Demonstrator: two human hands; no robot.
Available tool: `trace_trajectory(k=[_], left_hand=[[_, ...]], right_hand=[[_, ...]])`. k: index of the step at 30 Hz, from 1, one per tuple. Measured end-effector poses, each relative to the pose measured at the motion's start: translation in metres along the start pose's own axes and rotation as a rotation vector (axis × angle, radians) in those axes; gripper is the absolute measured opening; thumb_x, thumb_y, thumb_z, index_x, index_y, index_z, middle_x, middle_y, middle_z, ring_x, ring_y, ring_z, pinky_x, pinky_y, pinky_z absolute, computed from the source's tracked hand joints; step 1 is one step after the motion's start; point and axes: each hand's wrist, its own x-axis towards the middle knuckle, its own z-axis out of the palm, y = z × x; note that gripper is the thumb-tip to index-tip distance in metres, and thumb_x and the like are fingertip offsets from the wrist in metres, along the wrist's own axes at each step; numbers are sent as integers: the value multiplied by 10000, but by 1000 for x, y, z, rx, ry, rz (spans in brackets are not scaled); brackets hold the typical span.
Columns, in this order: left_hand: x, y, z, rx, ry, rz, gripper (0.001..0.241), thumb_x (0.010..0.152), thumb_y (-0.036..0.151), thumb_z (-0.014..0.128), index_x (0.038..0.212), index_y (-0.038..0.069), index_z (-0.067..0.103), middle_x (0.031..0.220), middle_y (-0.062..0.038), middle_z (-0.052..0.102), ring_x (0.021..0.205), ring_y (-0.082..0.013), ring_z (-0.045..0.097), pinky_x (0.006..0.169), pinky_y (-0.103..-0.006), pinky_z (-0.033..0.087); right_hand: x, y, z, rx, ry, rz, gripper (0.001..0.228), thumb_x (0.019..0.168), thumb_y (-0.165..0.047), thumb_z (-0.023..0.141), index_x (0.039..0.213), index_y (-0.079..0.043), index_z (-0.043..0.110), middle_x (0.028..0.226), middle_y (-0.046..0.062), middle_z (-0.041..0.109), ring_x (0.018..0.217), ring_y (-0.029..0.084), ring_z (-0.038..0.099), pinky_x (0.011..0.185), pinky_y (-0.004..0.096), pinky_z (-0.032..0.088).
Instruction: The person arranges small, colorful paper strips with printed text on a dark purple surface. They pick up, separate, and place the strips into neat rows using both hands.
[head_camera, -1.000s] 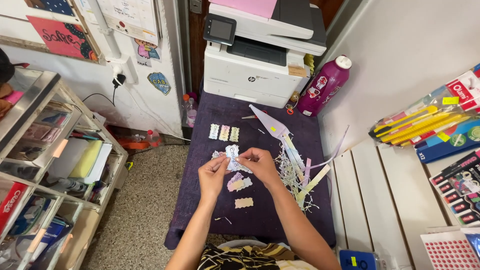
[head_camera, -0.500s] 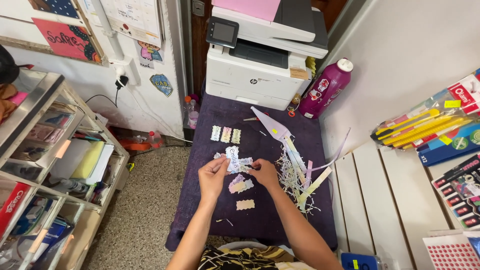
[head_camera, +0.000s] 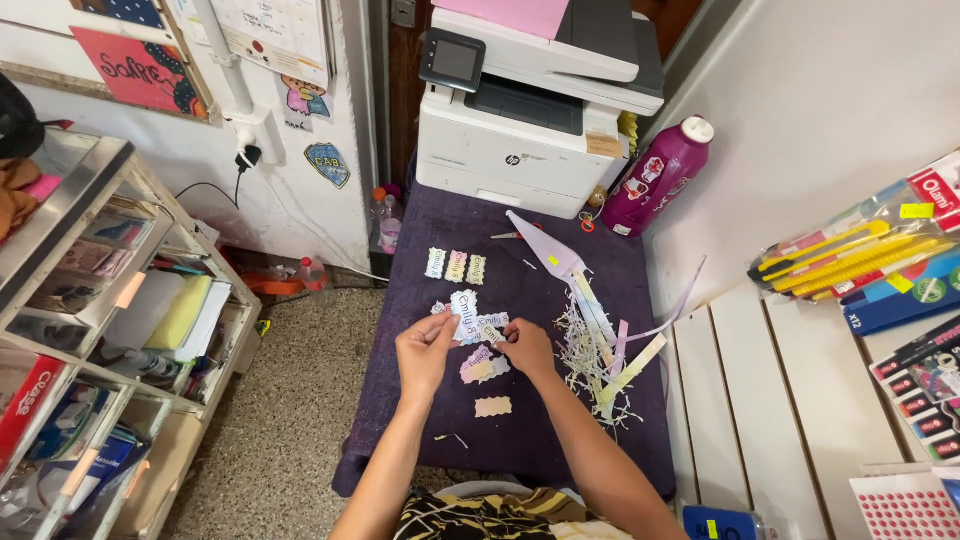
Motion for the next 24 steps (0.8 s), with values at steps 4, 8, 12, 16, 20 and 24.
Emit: trace_trajectory(k=[4, 8, 12, 16, 20, 24], left_hand=[[2, 0, -1, -5, 6, -2, 228, 883, 103, 804, 1087, 2, 783, 974, -205, 776, 821, -117, 694, 717, -275, 643], [3, -3, -2, 5, 6, -1, 230, 881, 104, 807, 1087, 5, 784, 971, -208, 777, 813, -125, 702, 710, -278, 644], [2, 1, 0, 24, 10, -5, 220, 891, 102, 794, 1088, 5, 787, 973, -207, 778, 810, -125, 695, 713, -284, 644], [-2, 5, 2, 24, 15, 11, 223, 893, 102, 791, 1090, -3, 783, 966, -214, 776, 805, -130, 695, 711, -286, 645], [-5, 8, 4, 19, 8, 14, 235, 888, 90, 790, 1098, -14, 776, 974, -215, 777, 823, -122, 679, 714, -288, 644], [-5, 7, 3, 14, 3, 11, 230, 884, 102, 802, 1087, -4, 784, 958, -205, 782, 817, -129, 705, 712, -285, 650]], right_hand=[[1, 2, -4, 0, -19, -37, 141, 764, -240, 791, 888, -189, 747, 816, 12, 748, 897, 262, 748, 793, 373, 567], [-5, -5, -22, 119, -24, -67, 139, 762, -268, 791, 884, -204, 783, 816, 40, 766, 863, 267, 746, 750, 362, 559], [-24, -39, -44, 593, -34, -16, 148, 801, -205, 809, 917, -120, 773, 765, 35, 705, 655, 106, 571, 523, 210, 445], [-45, -67, -63, 841, -39, -30, 139, 826, -127, 817, 935, -71, 752, 757, 44, 675, 572, 66, 501, 446, 163, 387], [-56, -84, -71, 933, -78, -69, 148, 824, -98, 829, 937, -53, 745, 743, 33, 660, 549, 44, 480, 434, 148, 364], [-64, -95, -74, 851, -96, -99, 189, 777, -120, 874, 907, -37, 765, 721, 44, 678, 566, 43, 494, 445, 150, 377]])
